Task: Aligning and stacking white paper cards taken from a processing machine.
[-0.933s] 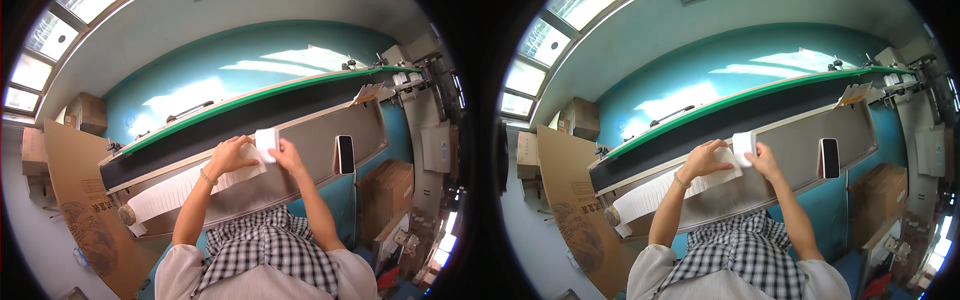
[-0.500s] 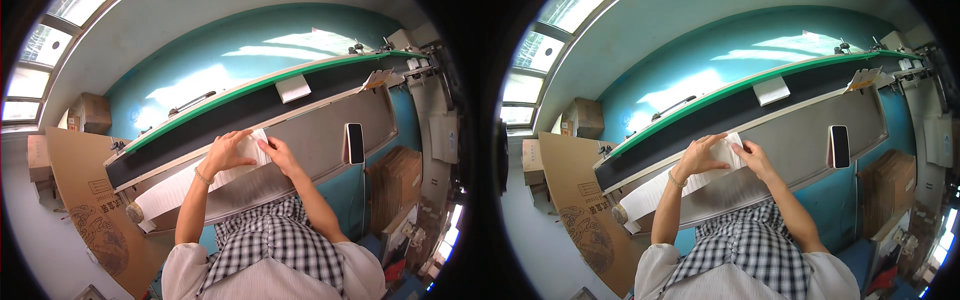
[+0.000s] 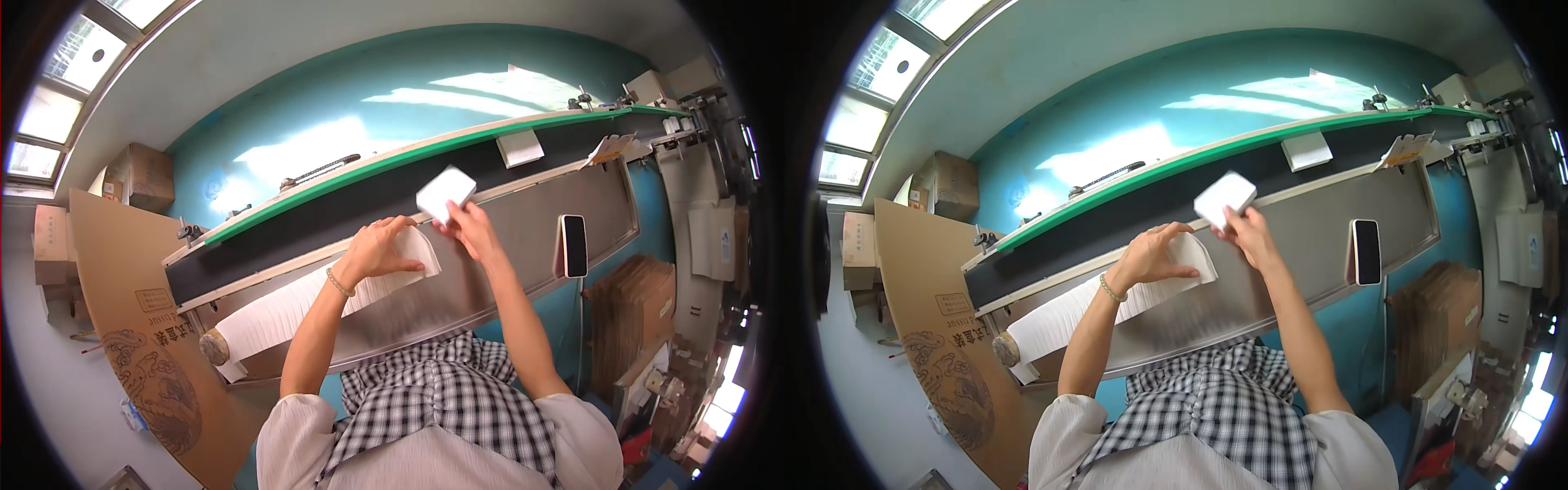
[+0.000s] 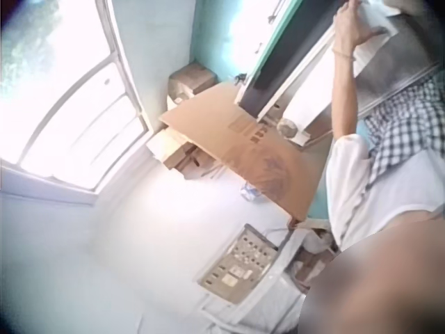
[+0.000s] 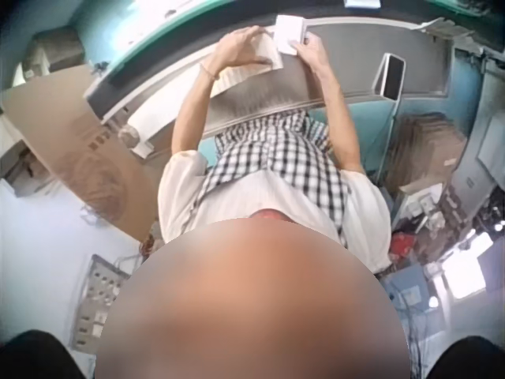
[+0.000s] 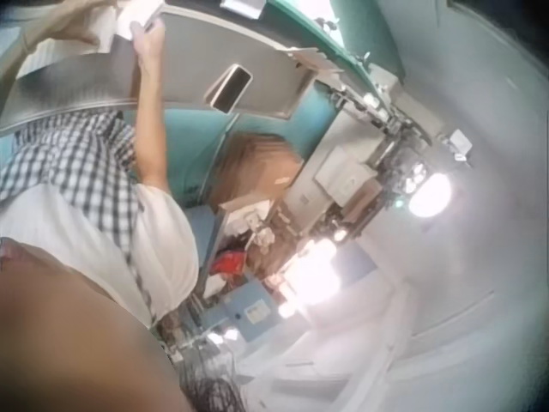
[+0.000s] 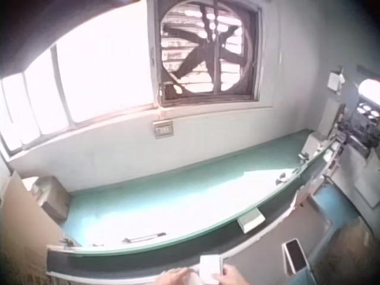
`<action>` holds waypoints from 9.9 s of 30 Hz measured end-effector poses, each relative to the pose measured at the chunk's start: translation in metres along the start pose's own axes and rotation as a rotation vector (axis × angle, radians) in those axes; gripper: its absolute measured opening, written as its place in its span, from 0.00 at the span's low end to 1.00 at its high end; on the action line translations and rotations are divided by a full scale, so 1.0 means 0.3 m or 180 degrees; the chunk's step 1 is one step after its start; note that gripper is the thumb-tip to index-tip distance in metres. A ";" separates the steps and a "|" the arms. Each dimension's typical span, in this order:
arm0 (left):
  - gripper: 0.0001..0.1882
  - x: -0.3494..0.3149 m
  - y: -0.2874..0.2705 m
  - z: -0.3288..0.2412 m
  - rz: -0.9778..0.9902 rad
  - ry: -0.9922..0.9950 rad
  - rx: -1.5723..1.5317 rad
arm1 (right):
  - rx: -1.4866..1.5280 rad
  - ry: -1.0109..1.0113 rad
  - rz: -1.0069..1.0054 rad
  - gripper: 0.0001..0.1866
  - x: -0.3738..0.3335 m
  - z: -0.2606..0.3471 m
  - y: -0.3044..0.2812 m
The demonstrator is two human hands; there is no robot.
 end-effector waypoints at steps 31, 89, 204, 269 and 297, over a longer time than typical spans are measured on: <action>0.40 -0.059 -0.036 0.041 -0.0199 0.0045 -0.0115 | -0.0148 0.0220 -0.0057 0.20 0.033 -0.041 0.065; 0.51 -0.262 -0.142 0.127 -0.0235 -0.0104 0.0220 | -0.0872 0.0204 0.0358 0.24 -0.164 -0.226 0.334; 0.46 -0.532 -0.244 0.276 -0.0782 -0.0148 0.0096 | -0.1908 -0.0404 0.1010 0.22 -0.172 -0.290 0.661; 0.42 -0.643 -0.311 0.335 -0.0619 -0.0410 -0.0179 | -0.1567 0.0294 0.0762 0.19 -0.121 -0.299 0.753; 0.43 -0.688 -0.325 0.369 -0.0868 -0.0411 -0.0278 | -0.1329 -0.0237 0.0864 0.22 -0.137 -0.323 0.823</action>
Point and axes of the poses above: each hand's wrist, its own x-axis towards the middle knuckle, its own y-axis out of the palm, z = x × y, the point moved 5 cm from there along x, towards the middle knuckle, and after that the axes turned 7 degrees about -x, right-handed, at the moved point
